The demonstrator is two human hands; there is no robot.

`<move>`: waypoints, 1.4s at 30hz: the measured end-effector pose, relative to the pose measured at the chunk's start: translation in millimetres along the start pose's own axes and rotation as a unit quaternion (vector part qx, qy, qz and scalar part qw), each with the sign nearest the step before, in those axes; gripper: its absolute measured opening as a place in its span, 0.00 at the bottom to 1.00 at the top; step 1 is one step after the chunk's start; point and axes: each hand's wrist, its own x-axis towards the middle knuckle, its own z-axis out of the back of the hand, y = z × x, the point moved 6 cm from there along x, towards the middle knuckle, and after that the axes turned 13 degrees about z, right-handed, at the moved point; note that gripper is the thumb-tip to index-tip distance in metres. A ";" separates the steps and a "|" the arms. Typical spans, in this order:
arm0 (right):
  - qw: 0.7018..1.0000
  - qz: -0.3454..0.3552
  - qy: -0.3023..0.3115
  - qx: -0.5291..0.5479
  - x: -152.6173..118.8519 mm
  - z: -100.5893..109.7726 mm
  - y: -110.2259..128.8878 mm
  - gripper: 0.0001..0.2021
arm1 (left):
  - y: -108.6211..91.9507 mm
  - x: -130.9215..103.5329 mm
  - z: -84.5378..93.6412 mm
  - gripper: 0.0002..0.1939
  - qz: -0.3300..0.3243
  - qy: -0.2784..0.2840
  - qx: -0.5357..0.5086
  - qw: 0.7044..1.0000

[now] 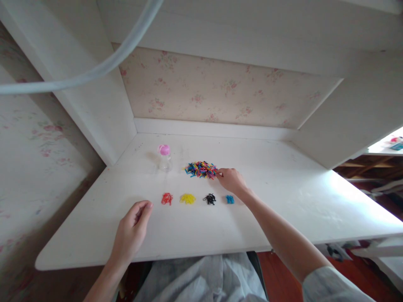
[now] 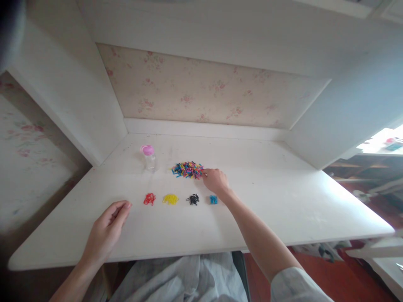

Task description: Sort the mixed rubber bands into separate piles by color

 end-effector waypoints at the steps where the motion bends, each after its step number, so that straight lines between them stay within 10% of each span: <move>1: 1.000 -0.002 -0.005 0.004 -0.3 0.0 -1.6 0.17 | 0.1 0.2 -0.1 0.19 -0.001 0.000 0.001 1.000; 29: 0.935 -0.052 -0.154 0.314 -54.1 27.6 -35.4 0.21 | -2.9 0.6 -2.5 0.18 -0.021 -0.003 0.033 0.999; 42: 0.968 0.151 -0.021 0.198 -56.7 6.4 101.5 0.14 | -7.6 -0.6 -4.0 0.19 -0.048 -0.006 0.055 0.997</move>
